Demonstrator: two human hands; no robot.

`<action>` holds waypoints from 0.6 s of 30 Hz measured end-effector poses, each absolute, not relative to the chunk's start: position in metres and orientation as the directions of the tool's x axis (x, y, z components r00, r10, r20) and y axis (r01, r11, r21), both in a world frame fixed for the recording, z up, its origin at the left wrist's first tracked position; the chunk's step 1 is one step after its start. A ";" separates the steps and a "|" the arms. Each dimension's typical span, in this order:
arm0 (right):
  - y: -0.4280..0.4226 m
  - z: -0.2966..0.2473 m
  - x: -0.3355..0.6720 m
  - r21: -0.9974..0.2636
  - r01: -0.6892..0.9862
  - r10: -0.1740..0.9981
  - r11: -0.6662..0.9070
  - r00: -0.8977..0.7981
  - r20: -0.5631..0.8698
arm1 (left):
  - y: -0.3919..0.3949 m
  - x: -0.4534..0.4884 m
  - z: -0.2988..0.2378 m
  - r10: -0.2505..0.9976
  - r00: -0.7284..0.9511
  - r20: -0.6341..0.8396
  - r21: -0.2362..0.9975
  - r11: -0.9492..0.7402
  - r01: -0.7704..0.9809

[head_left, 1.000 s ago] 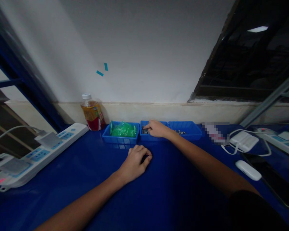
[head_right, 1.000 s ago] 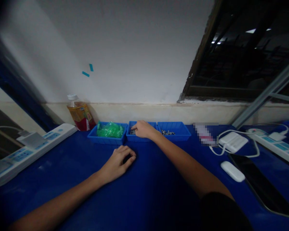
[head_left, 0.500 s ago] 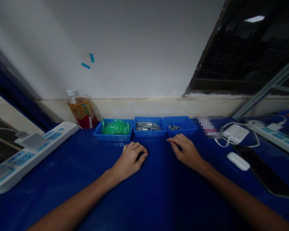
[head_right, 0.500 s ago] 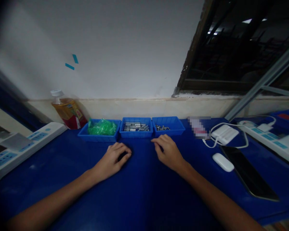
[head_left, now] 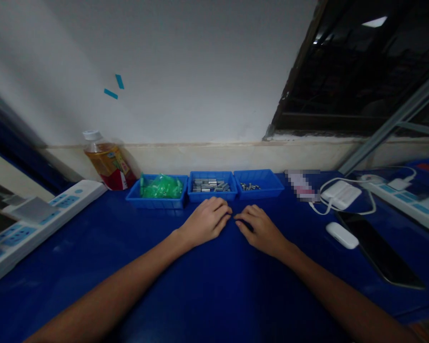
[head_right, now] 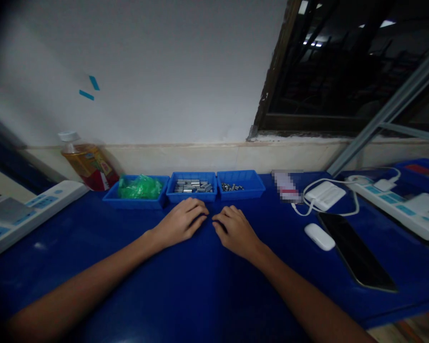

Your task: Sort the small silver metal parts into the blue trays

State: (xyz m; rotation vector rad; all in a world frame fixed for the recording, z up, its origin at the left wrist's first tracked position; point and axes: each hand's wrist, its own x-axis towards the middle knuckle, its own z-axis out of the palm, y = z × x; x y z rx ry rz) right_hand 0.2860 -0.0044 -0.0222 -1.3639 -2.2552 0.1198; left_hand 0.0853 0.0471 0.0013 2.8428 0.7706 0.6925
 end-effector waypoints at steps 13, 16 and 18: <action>0.006 -0.022 0.296 -0.471 0.813 0.893 0.341 -0.124 0.432 | 0.048 0.086 -0.011 0.603 0.763 0.231 0.276 -0.793 0.543; 0.005 -0.020 0.299 -0.479 0.817 0.901 0.321 -0.109 0.420 | 0.048 0.086 -0.012 0.611 0.761 0.219 0.287 -0.786 0.548; 0.005 -0.019 0.300 -0.484 0.818 0.903 0.311 -0.094 0.420 | 0.048 0.086 -0.011 0.615 0.759 0.215 0.287 -0.782 0.553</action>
